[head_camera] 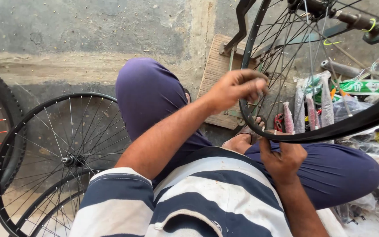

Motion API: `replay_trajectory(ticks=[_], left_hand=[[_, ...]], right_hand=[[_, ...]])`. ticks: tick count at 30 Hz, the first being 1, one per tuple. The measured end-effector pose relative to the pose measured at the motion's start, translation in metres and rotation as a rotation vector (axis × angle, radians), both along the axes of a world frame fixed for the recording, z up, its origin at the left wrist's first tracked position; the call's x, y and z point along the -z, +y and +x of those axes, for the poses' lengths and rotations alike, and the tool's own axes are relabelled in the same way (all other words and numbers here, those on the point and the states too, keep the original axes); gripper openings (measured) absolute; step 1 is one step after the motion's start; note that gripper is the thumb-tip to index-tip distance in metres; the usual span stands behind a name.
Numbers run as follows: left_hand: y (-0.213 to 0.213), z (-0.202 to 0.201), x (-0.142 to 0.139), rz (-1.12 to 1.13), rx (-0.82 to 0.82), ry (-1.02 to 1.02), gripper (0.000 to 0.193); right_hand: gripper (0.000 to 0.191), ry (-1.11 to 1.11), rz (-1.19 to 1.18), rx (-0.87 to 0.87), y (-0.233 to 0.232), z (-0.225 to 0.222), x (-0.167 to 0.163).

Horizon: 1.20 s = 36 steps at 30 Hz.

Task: The person sits on the floor and adjusts the spokes of a bicycle wheel mounted on a truing stand. They use a spoke wrench to tighten or loosen individual spokes, periodically spinning the wheel to check alignment. The person also uses a red tool to make adjustments to the hub area.

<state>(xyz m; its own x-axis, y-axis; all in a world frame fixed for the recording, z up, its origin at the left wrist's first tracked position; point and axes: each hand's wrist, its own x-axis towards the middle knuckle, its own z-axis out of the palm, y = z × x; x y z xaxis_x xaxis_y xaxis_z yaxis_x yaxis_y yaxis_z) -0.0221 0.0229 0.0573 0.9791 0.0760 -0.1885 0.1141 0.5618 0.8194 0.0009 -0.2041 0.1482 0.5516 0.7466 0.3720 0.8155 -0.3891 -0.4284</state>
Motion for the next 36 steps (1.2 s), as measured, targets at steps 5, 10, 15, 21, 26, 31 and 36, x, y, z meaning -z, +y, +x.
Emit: replay_trajectory(ticks=[5,10,15,21,26,31,36], left_hand=[[-0.017,-0.003,0.014,0.609,0.105,0.049,0.047],[-0.026,-0.001,0.029,0.622,0.231,-0.028,0.050],[-0.013,0.009,0.035,0.026,0.434,-0.126,0.057],[-0.013,0.009,0.027,-0.053,0.474,-0.090,0.059],[-0.017,0.004,0.022,-0.046,0.468,-0.041,0.058],[-0.013,0.008,0.015,-0.166,0.470,-0.093,0.054],[-0.037,0.013,-0.007,0.947,0.204,0.073,0.053]], right_hand=[[0.020,0.006,-0.032,0.022,-0.002,0.001,-0.010],[0.021,0.019,-0.006,0.011,-0.002,0.000,-0.018],[0.022,0.118,0.062,0.070,-0.010,0.000,-0.025],[0.024,0.200,0.120,0.116,-0.016,-0.001,-0.033],[0.020,0.238,0.138,0.077,-0.013,-0.003,-0.031],[0.018,0.243,0.155,0.096,-0.010,-0.003,-0.029],[0.016,0.191,0.089,0.086,0.001,-0.001,-0.024]])
